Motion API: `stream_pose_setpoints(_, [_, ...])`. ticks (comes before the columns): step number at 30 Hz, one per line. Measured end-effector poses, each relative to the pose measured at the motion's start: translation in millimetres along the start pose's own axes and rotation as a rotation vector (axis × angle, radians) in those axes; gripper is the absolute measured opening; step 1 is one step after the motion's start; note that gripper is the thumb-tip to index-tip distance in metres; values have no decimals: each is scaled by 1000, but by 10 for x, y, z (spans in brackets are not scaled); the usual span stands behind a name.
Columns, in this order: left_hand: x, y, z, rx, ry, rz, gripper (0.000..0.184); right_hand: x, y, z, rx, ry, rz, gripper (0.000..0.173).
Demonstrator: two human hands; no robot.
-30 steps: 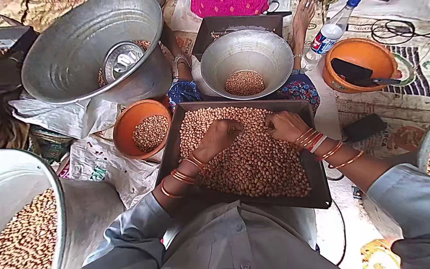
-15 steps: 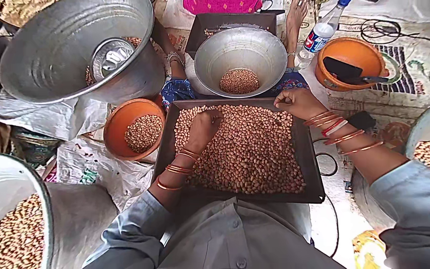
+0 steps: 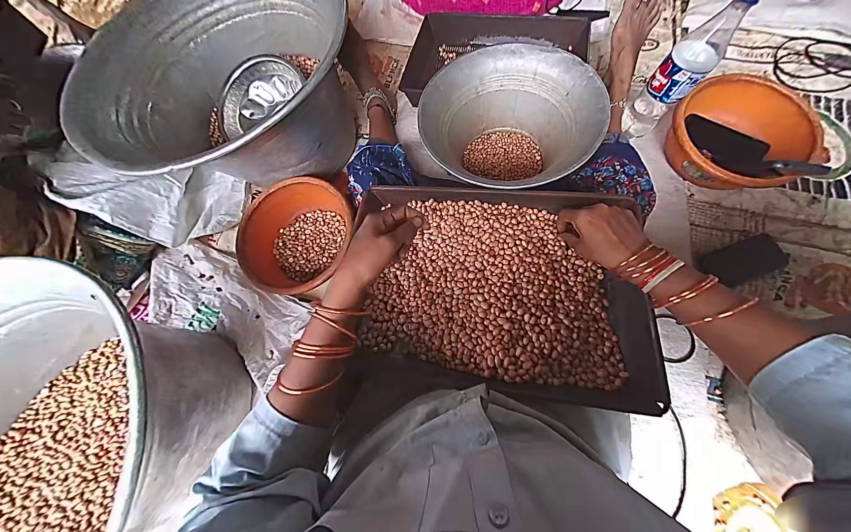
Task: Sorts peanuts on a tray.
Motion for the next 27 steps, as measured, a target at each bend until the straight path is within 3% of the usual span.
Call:
stream_pose_setpoints(4, [196, 253, 120, 603, 78, 150, 15, -10, 22, 34, -18, 5, 3, 12])
stream_pose_setpoints(10, [244, 585, 155, 862, 218, 179, 24, -49, 149, -1, -11, 105, 106, 21])
stream_pose_setpoints(13, [254, 661, 206, 852, 244, 167, 23, 0, 116, -66, 136, 159, 136, 19])
stream_pose_setpoints(16, [278, 593, 223, 715, 222, 159, 20, 33, -6, -29, 473, 186, 150, 17])
stream_pose_setpoints(19, [317, 339, 258, 279, 105, 136, 16, -9, -28, 68, 1054, 277, 174, 18])
stream_pose_setpoints(21, [241, 272, 252, 30, 0, 200, 24, -67, -97, 171, 1289, 304, 173, 24])
stream_pose_setpoints(24, [6, 298, 218, 195, 11, 289, 20, -114, -138, 316, 1322, 287, 165, 27])
stream_pose_setpoints(27, [-248, 367, 160, 538, 124, 211, 8, -232, -116, 497, 1160, 203, 216, 24])
Point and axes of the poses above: each hand's wrist, its own x-axis towards the middle knuckle, its own y-axis out of the palm, z = x × y, the point moved 8 cm from there along x, towards the middle knuckle, and after that the axes turned 10 degrees about -z, right-handed, at the moved point
